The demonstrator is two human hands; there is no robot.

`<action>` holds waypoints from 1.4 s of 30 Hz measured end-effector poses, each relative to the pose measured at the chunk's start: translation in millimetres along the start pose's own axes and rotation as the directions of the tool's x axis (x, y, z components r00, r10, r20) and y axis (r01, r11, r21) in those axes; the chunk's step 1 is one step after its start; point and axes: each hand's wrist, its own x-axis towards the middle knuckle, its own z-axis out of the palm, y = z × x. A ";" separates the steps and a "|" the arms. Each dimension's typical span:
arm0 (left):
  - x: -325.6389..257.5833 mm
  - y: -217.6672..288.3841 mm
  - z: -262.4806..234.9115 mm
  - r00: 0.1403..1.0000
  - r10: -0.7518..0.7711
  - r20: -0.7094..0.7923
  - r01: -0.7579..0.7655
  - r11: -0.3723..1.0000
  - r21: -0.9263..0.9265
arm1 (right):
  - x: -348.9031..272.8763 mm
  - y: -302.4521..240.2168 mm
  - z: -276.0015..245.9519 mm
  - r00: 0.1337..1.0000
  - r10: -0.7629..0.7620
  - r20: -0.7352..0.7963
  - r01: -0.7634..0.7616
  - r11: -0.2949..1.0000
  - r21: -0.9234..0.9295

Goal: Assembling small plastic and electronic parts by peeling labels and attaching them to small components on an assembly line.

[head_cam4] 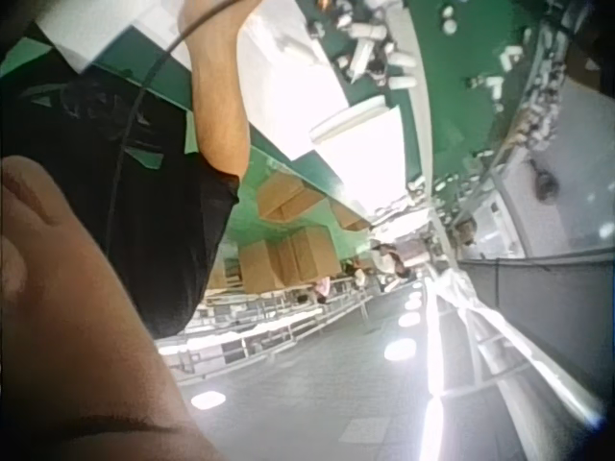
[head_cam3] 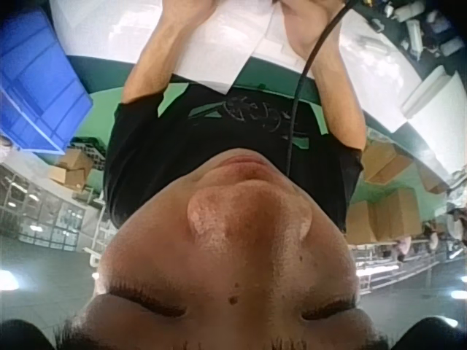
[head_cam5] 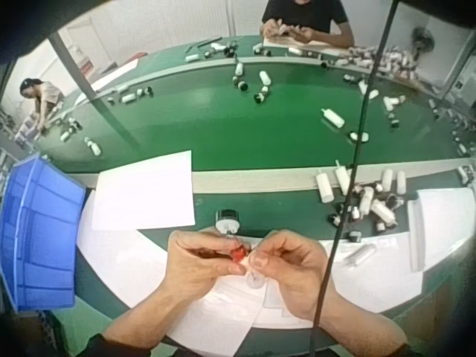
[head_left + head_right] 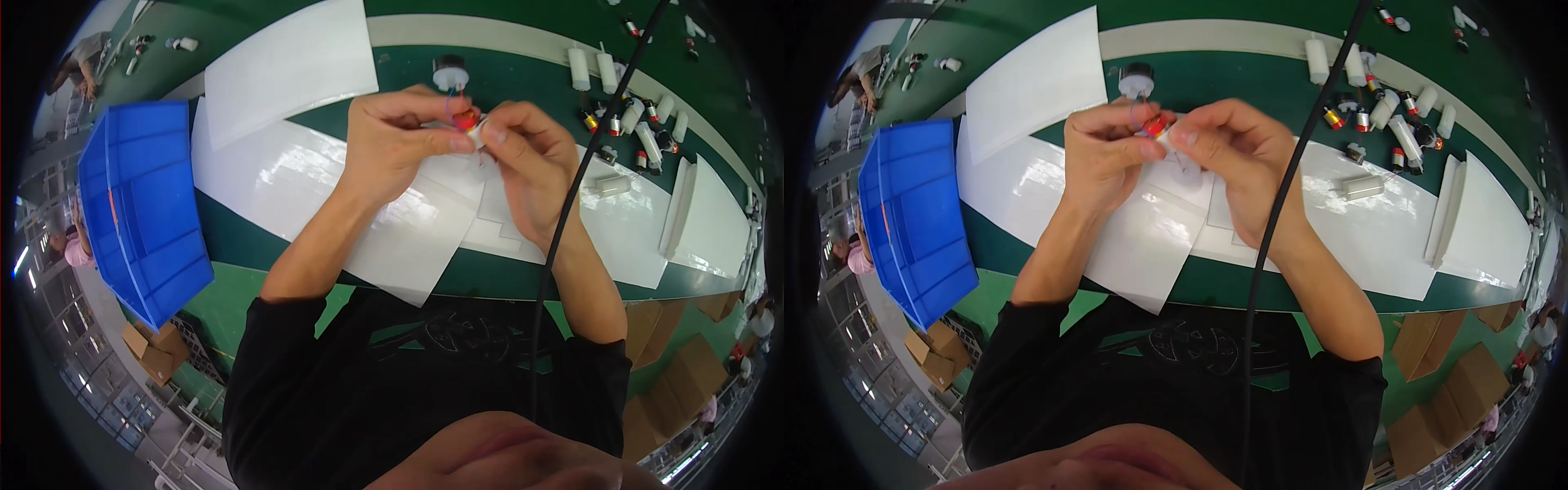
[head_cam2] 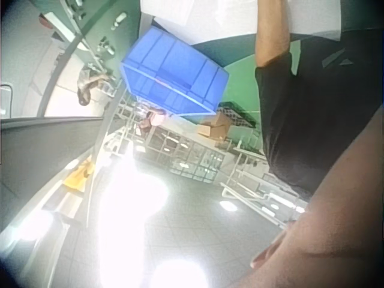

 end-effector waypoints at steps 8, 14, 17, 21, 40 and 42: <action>-1.2 12.0 -0.7 0.986 0.020 0.167 -0.035 0.996 0.084 | 25.2 -37.4 -25.4 0.892 0.236 0.385 -0.104 0.937 -0.333; 32.9 34.3 -4.1 0.925 0.211 -0.315 -0.240 0.969 -0.056 | 107.6 -74.1 -44.4 0.788 -0.532 0.310 0.202 -0.252 -0.946; 38.4 29.6 -32.4 0.910 0.171 -0.379 -0.237 0.962 -0.133 | 156.7 -81.7 -54.4 0.745 -0.607 0.278 -0.102 -0.515 -0.851; 30.0 32.4 -20.4 0.933 0.275 -0.235 -0.245 0.958 0.148 | 195.1 -73.8 -69.1 0.768 -0.624 0.147 -0.272 -0.525 -0.807; 11.1 14.4 2.1 0.955 -0.272 -0.118 0.246 0.949 -0.196 | 72.8 -22.0 -9.5 0.917 -0.353 0.188 0.391 0.693 -0.606; 10.5 13.6 4.9 0.965 -0.215 -0.148 0.186 0.964 -0.189 | 37.4 -8.5 -5.2 0.928 -0.308 0.212 0.373 0.725 -0.579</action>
